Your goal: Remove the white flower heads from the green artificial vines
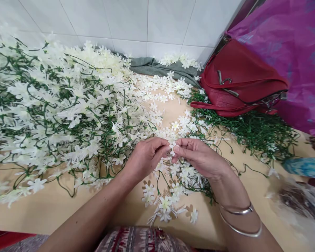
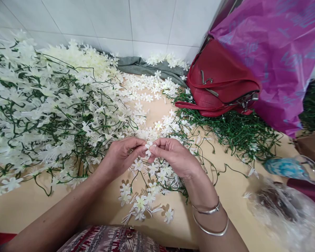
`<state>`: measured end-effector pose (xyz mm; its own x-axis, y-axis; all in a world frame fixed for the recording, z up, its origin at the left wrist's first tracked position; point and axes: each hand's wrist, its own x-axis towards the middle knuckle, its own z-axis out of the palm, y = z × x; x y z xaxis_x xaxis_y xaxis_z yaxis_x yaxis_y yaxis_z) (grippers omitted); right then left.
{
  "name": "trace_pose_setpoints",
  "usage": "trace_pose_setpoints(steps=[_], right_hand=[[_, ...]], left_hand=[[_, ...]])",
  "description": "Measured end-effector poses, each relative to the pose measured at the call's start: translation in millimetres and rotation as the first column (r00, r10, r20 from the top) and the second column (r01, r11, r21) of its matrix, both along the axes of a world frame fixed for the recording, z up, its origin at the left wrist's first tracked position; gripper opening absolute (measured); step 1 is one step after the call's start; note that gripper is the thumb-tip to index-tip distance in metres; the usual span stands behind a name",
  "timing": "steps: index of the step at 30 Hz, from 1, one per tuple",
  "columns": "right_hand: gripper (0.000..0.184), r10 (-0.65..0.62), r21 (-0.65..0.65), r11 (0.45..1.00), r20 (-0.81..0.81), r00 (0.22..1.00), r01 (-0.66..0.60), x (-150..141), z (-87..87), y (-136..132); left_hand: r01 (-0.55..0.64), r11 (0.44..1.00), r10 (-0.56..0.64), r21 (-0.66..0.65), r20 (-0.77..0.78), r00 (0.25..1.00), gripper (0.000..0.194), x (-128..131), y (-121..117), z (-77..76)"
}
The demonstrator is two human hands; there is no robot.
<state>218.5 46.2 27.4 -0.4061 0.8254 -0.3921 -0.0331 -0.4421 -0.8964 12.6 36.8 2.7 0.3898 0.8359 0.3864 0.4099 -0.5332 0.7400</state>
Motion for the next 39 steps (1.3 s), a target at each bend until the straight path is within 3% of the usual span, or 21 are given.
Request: trace_pose_setpoints(steps=[8, 13, 18, 23, 28, 39], right_hand=[[0.039, 0.018, 0.007, 1.0, 0.018, 1.0, -0.018, 0.2, -1.5, -0.3], [0.036, 0.016, -0.02, 1.0, -0.038, 0.999, -0.016, 0.3, -1.2, 0.9], [0.036, 0.02, -0.018, 1.0, -0.013, 1.0, -0.02, -0.1, 0.4, 1.4], [0.036, 0.018, -0.004, 1.0, -0.027, 0.999, -0.018, -1.4, -2.6, 0.0], [0.036, -0.009, 0.028, 1.0, -0.035, 0.999, 0.01, -5.7, -8.5, -1.7], [0.038, -0.057, 0.047, 0.997, -0.03, 0.998, 0.058, -10.2, -16.6, -1.9]], left_hand=[[0.002, 0.997, 0.004, -0.074, 0.083, 0.997, 0.006, 1.1, -1.3, 0.1], [0.004, 1.0, -0.004, 0.002, 0.022, 1.0, 0.008, 1.1, -0.2, -0.6], [-0.004, 1.0, 0.006, -0.028, 0.051, 0.999, 0.008, 1.6, -1.6, -0.6], [0.022, 0.983, -0.001, -0.18, 0.117, 0.993, 0.01, 3.4, -2.6, -1.1], [0.086, 0.914, 0.022, -0.397, 0.261, 0.965, 0.015, 5.9, -1.9, -10.0], [0.068, 0.921, 0.035, -0.384, 0.256, 0.966, 0.016, 5.3, 2.6, -14.8]])
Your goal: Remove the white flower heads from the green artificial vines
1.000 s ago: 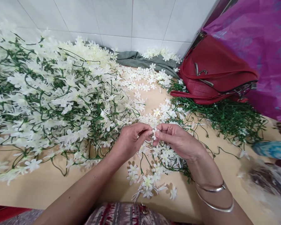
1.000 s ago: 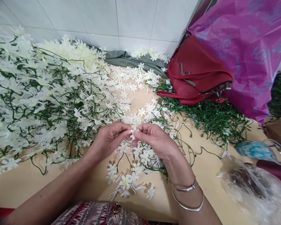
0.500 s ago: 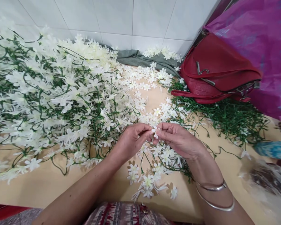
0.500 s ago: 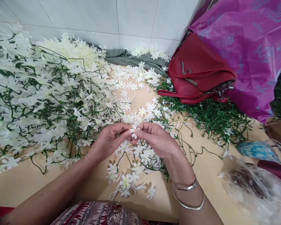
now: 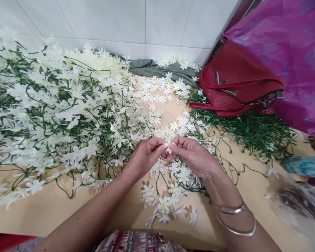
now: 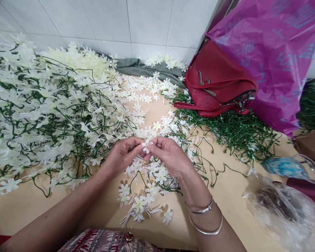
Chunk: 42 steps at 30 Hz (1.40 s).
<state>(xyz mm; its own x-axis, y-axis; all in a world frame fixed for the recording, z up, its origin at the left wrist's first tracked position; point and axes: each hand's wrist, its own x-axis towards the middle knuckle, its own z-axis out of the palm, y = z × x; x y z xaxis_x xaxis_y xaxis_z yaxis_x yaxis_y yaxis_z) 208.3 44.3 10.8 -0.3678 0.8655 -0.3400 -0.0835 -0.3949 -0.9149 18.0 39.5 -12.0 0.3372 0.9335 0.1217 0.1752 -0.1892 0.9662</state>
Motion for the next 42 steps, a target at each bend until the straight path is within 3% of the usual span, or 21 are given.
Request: trace_pose_setpoints(steps=[4, 8, 15, 30, 33, 36, 38, 40, 41, 42], right_hand=[[0.038, 0.008, -0.042, 0.999, -0.002, 1.0, -0.008, 4.5, 3.7, 3.3], [0.038, 0.022, -0.057, 0.998, -0.032, 0.999, -0.024, 5.8, 6.9, 5.0], [0.037, 0.015, -0.034, 0.999, -0.006, 1.0, -0.015, 3.4, 5.2, 3.9], [0.041, 0.025, -0.002, 1.0, 0.055, 0.998, -0.025, 0.8, 3.2, 4.4], [0.042, -0.005, 0.002, 1.0, 0.003, 1.0, 0.005, 0.9, 6.0, 3.6], [0.041, -0.08, 0.049, 0.995, -0.053, 0.995, 0.082, 3.4, 13.8, -0.2], [0.038, -0.091, 0.139, 0.986, -0.022, 0.996, 0.094, 6.3, 23.0, -4.0], [0.032, -0.073, 0.267, 0.962, 0.075, 0.994, 0.051, 9.2, 34.0, -8.2], [0.03, -0.069, 0.329, 0.944, 0.136, 0.988, 0.021, 10.4, 39.4, -10.6], [0.026, -0.075, 0.386, 0.923, 0.194, 0.978, -0.006, 11.2, 44.3, -13.4]], left_hand=[[0.047, 0.997, -0.04, -0.054, 0.126, 0.991, 0.015, 1.0, -0.4, -1.8], [0.035, 0.994, -0.022, -0.101, 0.127, 0.992, 0.014, 1.3, -2.1, -1.3], [-0.005, 1.0, 0.004, 0.006, 0.039, 0.999, 0.013, 0.0, -4.1, 2.7], [-0.045, 0.995, 0.047, 0.091, -0.013, 0.999, 0.013, 2.4, -3.2, -3.8], [-0.077, 0.994, 0.078, 0.078, -0.018, 0.997, 0.012, 5.6, -5.6, 6.9], [-0.163, 0.977, 0.156, 0.138, 0.065, 0.986, 0.009, 7.7, -13.4, 35.8], [-0.248, 0.947, 0.221, 0.204, 0.149, 0.964, 0.011, 2.3, -18.6, 60.3], [-0.361, 0.852, 0.307, 0.378, 0.197, 0.931, 0.017, -14.3, -19.8, 81.7], [-0.433, 0.749, 0.38, 0.502, 0.21, 0.901, 0.021, -27.3, -18.6, 89.6], [-0.51, 0.604, 0.478, 0.613, 0.233, 0.847, 0.027, -42.8, -16.5, 95.5]])
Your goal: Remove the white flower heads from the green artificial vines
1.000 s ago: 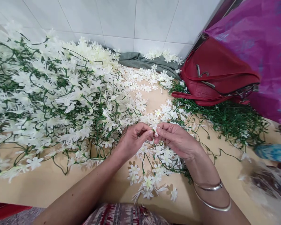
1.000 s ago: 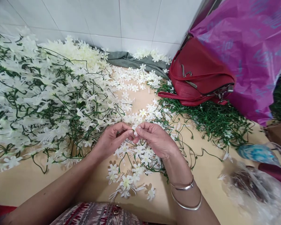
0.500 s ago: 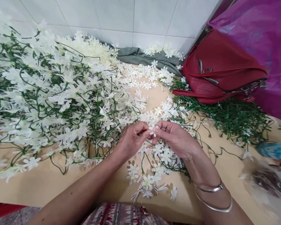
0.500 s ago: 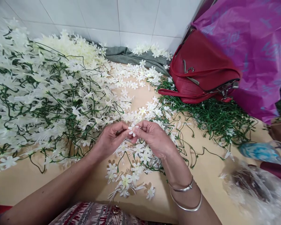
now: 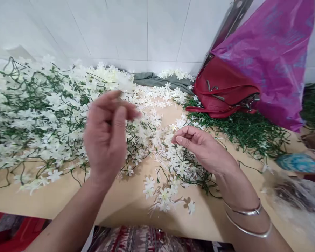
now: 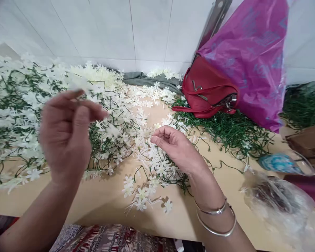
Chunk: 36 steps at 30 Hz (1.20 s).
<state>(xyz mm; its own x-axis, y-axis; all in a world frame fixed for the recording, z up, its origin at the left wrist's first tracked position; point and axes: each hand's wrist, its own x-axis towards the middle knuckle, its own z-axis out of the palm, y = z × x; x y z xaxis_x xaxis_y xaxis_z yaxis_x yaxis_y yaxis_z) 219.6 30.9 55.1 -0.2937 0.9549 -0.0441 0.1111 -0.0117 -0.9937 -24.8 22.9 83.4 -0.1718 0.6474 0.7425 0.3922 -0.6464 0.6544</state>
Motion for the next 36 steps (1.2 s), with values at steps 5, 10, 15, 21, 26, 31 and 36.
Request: trace_pose_setpoints(steps=[5, 10, 15, 21, 26, 31, 36], right_hand=[[0.007, -0.004, 0.212, 0.975, 0.302, 0.953, -0.063, 0.7, 8.6, -25.6], [0.014, 0.023, 0.278, 0.936, 0.567, 0.824, -0.217, -14.4, -8.8, -63.5], [0.023, -0.005, 0.321, 0.885, 0.731, 0.683, -0.337, -43.0, -27.0, -73.1], [0.016, -0.272, 0.504, 0.863, 0.535, 0.8, -0.043, -34.5, -24.7, -60.7], [0.01, -0.335, 0.395, 0.886, 0.183, 0.924, 0.243, -34.0, -16.1, -63.6], [0.007, -0.335, 0.227, 0.923, 0.083, 0.939, 0.31, -44.8, -12.4, -62.6], [0.009, -0.318, 0.185, 0.937, 0.102, 0.943, 0.296, -41.9, -8.7, -52.8]], left_hand=[[-0.541, 0.749, 0.659, 0.383, -0.34, 0.671, 0.084, -65.0, -0.6, 3.2], [-0.363, 0.847, 0.498, 0.388, -0.342, 0.797, 0.044, -26.2, -36.7, -20.9], [-0.078, 0.996, 0.05, -0.037, -0.496, 0.867, 0.034, 13.4, -61.6, -59.1], [0.071, 0.968, -0.157, -0.241, -0.363, 0.918, 0.025, 13.4, -61.0, -79.2], [0.255, 0.869, -0.341, -0.425, -0.14, 0.93, 0.026, 21.6, -56.1, -71.6], [0.454, 0.703, -0.413, -0.547, 0.205, 0.887, 0.021, 21.4, -46.2, -61.6], [0.535, 0.594, -0.404, -0.6, 0.352, 0.844, 0.013, 15.3, -34.4, -62.3]])
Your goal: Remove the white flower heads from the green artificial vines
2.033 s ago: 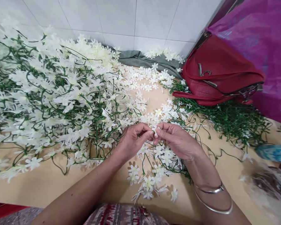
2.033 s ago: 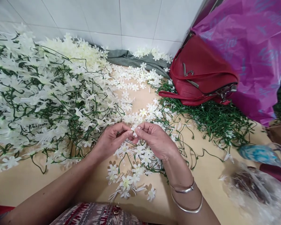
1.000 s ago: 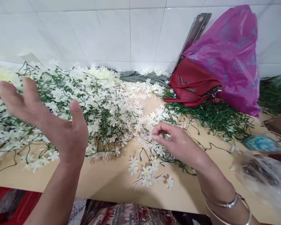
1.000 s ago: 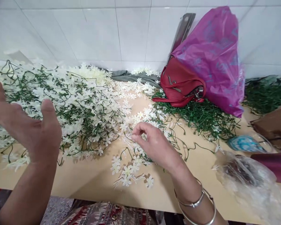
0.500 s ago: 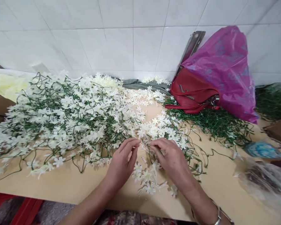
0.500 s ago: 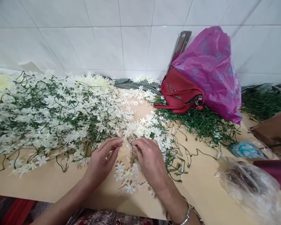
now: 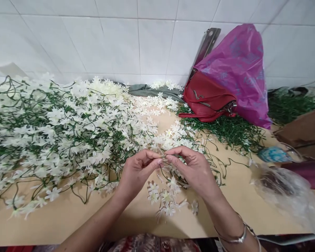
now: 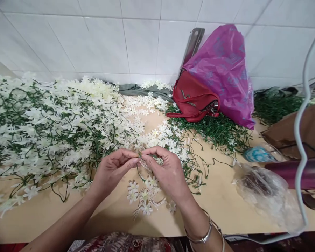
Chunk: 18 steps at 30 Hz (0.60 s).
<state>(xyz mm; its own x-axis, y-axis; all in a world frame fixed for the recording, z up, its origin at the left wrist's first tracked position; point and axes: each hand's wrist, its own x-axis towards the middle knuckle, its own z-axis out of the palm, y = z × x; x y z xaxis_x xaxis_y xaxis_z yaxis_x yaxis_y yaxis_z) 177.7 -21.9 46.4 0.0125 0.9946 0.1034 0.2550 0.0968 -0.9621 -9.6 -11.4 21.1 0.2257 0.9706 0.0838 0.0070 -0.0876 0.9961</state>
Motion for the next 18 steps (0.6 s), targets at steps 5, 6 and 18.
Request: trace_pose_setpoints(steps=[5, 6, 18], right_hand=[[0.011, -0.042, -0.004, 0.999, -0.05, 0.998, 0.042, 13.7, -3.4, 10.6], [0.012, -0.041, -0.012, 0.999, -0.066, 0.997, 0.04, 16.2, -4.2, 11.3], [0.014, 0.147, -0.032, 0.989, 0.192, 0.97, -0.143, 15.1, -3.1, 26.9]], left_hand=[[0.014, 0.997, -0.006, -0.076, 0.099, 0.995, 0.012, 0.0, 3.4, 1.7], [0.033, 0.996, -0.023, -0.088, 0.118, 0.993, 0.013, 0.0, 2.8, 2.2], [0.22, 0.938, -0.19, -0.268, 0.133, 0.973, 0.022, -9.8, -13.9, -6.9]])
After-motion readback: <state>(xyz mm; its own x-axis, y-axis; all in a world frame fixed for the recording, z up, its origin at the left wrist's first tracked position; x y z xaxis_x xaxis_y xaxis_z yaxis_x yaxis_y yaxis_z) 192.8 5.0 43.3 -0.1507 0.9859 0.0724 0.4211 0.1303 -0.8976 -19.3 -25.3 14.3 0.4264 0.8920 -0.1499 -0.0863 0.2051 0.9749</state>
